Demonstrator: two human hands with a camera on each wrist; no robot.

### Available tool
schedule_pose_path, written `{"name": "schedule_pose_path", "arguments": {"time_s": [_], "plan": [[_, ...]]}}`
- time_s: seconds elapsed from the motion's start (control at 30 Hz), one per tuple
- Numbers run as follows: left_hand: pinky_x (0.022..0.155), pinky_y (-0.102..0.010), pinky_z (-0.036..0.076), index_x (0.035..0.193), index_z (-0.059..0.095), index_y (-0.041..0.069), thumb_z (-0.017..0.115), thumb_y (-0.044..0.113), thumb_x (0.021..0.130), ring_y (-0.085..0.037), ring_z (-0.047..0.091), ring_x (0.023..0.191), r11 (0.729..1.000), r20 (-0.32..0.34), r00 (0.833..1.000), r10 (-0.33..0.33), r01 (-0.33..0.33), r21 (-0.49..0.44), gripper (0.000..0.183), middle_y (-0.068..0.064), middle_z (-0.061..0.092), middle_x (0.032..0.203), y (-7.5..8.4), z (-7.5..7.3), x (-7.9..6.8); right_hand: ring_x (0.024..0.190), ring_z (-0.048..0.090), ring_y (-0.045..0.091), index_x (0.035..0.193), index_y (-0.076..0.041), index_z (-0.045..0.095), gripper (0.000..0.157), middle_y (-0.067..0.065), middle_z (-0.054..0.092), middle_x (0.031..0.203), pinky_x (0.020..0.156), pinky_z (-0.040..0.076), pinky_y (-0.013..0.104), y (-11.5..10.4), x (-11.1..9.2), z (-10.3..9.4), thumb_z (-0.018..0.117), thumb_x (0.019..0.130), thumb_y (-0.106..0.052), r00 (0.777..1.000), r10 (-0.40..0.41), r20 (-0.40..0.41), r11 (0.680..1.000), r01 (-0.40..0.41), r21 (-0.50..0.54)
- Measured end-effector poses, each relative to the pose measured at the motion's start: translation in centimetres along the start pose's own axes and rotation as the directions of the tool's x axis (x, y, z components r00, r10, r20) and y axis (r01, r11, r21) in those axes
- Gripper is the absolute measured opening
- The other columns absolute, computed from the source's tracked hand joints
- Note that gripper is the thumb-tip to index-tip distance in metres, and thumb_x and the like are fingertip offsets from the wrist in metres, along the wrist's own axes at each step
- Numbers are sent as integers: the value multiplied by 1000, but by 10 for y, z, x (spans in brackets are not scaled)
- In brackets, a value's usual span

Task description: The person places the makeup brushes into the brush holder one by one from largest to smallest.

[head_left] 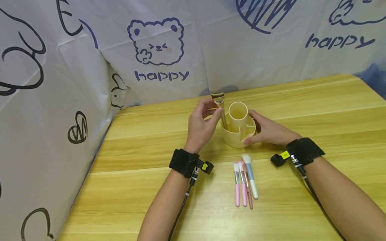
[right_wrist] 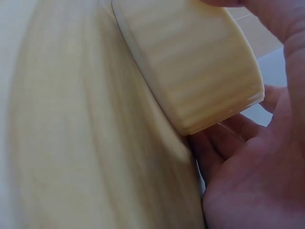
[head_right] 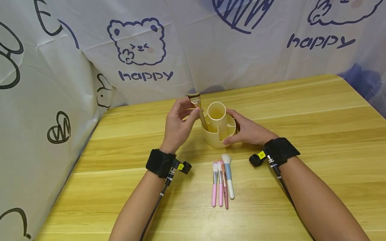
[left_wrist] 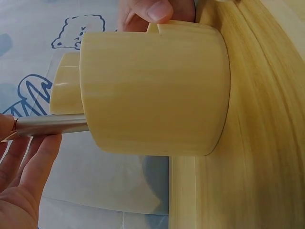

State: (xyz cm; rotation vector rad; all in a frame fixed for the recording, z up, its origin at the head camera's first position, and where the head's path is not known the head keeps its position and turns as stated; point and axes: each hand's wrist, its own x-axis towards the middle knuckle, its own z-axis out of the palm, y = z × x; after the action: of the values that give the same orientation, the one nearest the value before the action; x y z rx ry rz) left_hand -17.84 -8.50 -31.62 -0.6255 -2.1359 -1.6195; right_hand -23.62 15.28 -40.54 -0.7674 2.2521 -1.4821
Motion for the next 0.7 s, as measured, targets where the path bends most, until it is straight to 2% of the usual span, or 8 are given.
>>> {"name": "schedule_pose_path", "arguments": {"time_s": [0.23,0.37,0.47,0.6,0.7], "plan": [[77,-26,55,114,51,-5,60,-2,91,-30,65,94,1000,1,1000,-4,4,17,25,-22,62,106,0,1,0,136,30,21,152,-31,15,103,-1,33,147,113,23,49,2,1,-1,83,74,-26,1000,-19,16,1000,19,1],[78,-33,56,115,52,-6,61,-2,90,-31,65,95,1000,3,1000,4,-4,15,27,-22,62,106,-1,1,0,137,29,21,152,-30,16,103,0,32,148,113,23,48,2,1,-1,82,74,-24,999,-30,17,1000,30,6],[78,-34,56,117,54,-3,63,4,90,-26,66,96,999,11,1000,23,-23,24,29,-18,64,107,-14,3,1,137,29,22,152,-31,16,102,0,33,147,113,23,48,1,0,-1,82,74,-23,999,-34,19,999,33,16],[78,-26,55,119,55,2,65,9,91,-19,66,97,998,23,999,39,-40,42,30,-13,65,107,-28,5,2,137,29,21,152,-31,16,102,0,33,147,113,23,47,0,0,0,82,74,-23,999,-34,20,999,34,15],[78,-23,54,117,56,-2,63,4,90,-24,66,97,998,36,998,42,-44,48,28,-17,65,107,-16,5,1,137,29,21,152,-32,17,102,-1,33,147,113,23,47,0,1,0,83,74,-24,999,-34,20,999,33,11]]}}
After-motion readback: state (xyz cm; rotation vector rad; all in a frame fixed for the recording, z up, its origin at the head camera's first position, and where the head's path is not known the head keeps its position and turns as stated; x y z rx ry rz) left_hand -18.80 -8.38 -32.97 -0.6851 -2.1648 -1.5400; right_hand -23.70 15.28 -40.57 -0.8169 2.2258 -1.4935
